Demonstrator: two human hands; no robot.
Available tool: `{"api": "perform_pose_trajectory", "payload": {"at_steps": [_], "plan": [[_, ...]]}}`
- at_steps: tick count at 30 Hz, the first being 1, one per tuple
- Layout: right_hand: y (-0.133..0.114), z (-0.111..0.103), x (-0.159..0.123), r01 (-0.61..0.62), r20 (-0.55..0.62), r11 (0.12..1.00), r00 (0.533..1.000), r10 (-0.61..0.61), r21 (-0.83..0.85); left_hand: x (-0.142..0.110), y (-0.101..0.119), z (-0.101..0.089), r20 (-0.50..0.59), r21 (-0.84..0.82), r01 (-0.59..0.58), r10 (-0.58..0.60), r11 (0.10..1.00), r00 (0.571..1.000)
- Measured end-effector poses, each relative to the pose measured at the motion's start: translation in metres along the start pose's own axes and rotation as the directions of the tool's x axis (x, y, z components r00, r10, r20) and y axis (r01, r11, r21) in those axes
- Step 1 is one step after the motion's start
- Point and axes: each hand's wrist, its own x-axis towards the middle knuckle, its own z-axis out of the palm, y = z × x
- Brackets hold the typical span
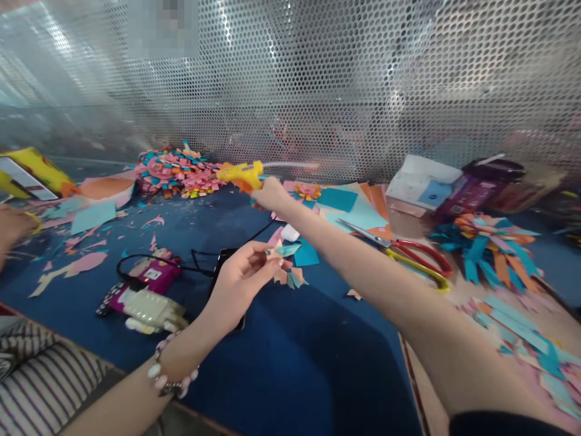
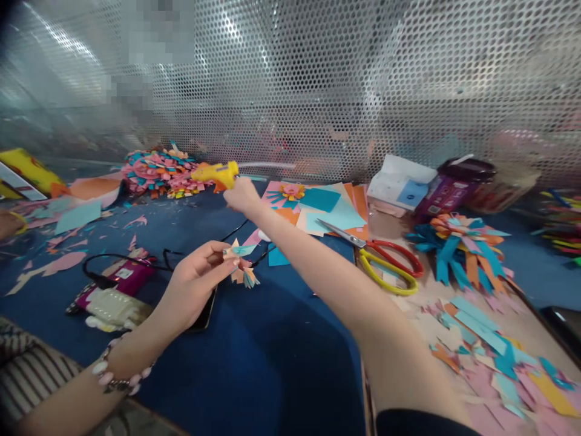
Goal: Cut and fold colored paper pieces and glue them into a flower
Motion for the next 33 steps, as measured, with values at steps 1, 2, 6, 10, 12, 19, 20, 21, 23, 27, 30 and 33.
{"api": "perform_pose_trajectory", "payload": {"at_steps": [1,2,6,10,12,19,20,21,23,27,30,33], "plan": [[-0.005,-0.013,-0.006,-0.064,-0.006,0.976,0.998,0.067,0.206,0.0,0.0,0.0,0.021,-0.017,0.011,-0.011,1.0,1.0],[-0.008,-0.025,-0.014,-0.096,-0.015,0.93,0.994,0.108,0.356,0.0,-0.001,0.0,0.045,-0.029,0.023,-0.022,0.999,0.999],[-0.007,-0.061,-0.061,-0.048,-0.115,0.797,0.983,0.146,0.602,0.001,0.001,0.002,0.131,-0.015,0.068,-0.065,0.998,0.989],[0.006,-0.072,-0.119,0.006,-0.196,0.654,0.956,0.218,0.756,0.001,0.002,0.002,0.184,-0.055,0.145,-0.133,0.988,0.974],[0.012,-0.072,-0.146,0.033,-0.228,0.599,0.94,0.254,0.8,0.001,0.001,0.002,0.203,-0.067,0.17,-0.154,0.983,0.967],[0.019,-0.067,-0.216,-0.088,-0.264,0.625,0.854,0.449,0.776,0.0,0.001,0.003,0.246,-0.104,0.24,-0.209,0.965,0.946],[0.02,-0.066,-0.223,-0.12,-0.251,0.636,0.851,0.462,0.762,0.0,0.001,0.003,0.251,-0.112,0.253,-0.219,0.961,0.943],[0.02,-0.064,-0.228,-0.147,-0.234,0.654,0.857,0.459,0.742,0.0,0.001,0.003,0.255,-0.12,0.265,-0.229,0.957,0.939],[0.02,-0.06,-0.234,-0.193,-0.195,0.708,0.883,0.427,0.679,0.0,0.001,0.003,0.27,-0.121,0.285,-0.245,0.951,0.931],[0.018,-0.049,-0.236,-0.217,-0.131,0.763,0.921,0.367,0.609,-0.001,-0.001,0.007,0.314,-0.08,0.278,-0.24,0.957,0.919],[0.015,-0.043,-0.234,-0.184,-0.101,0.745,0.942,0.32,0.641,-0.001,-0.004,0.01,0.335,-0.057,0.268,-0.235,0.962,0.913],[0.013,-0.042,-0.233,-0.177,-0.117,0.77,0.944,0.31,0.613,-0.002,-0.006,0.011,0.335,-0.001,0.242,-0.227,0.97,0.914]]}}
